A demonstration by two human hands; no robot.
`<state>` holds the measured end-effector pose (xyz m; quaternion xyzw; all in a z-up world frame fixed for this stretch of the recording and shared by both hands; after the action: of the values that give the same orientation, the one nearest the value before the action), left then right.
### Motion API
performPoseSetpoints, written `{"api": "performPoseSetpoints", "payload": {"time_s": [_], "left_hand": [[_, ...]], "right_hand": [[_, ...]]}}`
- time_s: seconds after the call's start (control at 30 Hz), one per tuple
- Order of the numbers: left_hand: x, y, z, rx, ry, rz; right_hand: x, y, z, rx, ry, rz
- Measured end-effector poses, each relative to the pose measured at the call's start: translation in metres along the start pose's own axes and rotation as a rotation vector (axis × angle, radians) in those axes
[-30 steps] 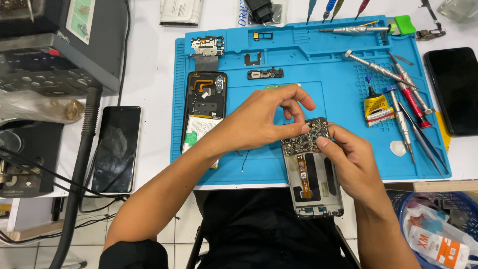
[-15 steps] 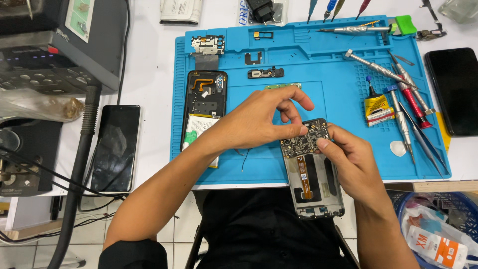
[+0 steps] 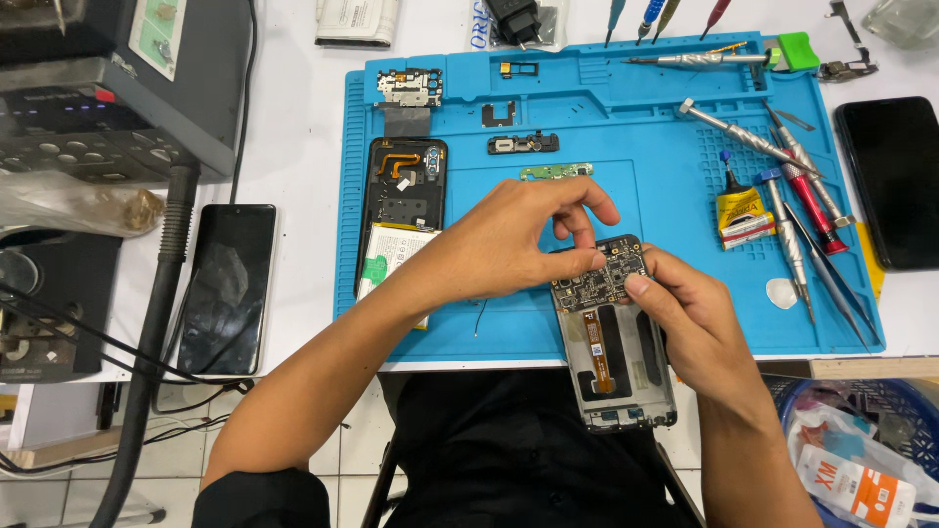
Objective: The person assembles a smartphone by placing the motherboard into the chassis, connecting ribbon cables, and inserting the battery. The person then secures the battery connector and positions the battery within the device.
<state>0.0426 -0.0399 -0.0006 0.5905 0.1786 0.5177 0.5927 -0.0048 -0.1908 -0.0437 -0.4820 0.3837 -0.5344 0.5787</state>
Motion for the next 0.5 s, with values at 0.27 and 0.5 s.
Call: {"api": "performPoseSetpoints", "payload": {"time_s": [0.27,0.5], "left_hand": [[0.002,0.012,-0.004,-0.079,0.032,0.080],[-0.002,0.014,-0.005,-0.117,0.055,0.110]], "right_hand": [[-0.003,-0.012,0.001,0.009,-0.004,0.041],[-0.003,-0.011,0.002,0.032,0.008,0.078]]}}
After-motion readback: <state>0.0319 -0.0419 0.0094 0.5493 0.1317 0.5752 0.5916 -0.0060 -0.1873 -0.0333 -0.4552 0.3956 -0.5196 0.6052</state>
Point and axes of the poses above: each hand's wrist, its own z-axis towards the middle knuckle, its own x-axis out of the back of the hand, y = z × x, the point moved 6 cm from there along z, towards the middle knuckle, and after that the axes turned 9 degrees about y, right-handed, at the moved point
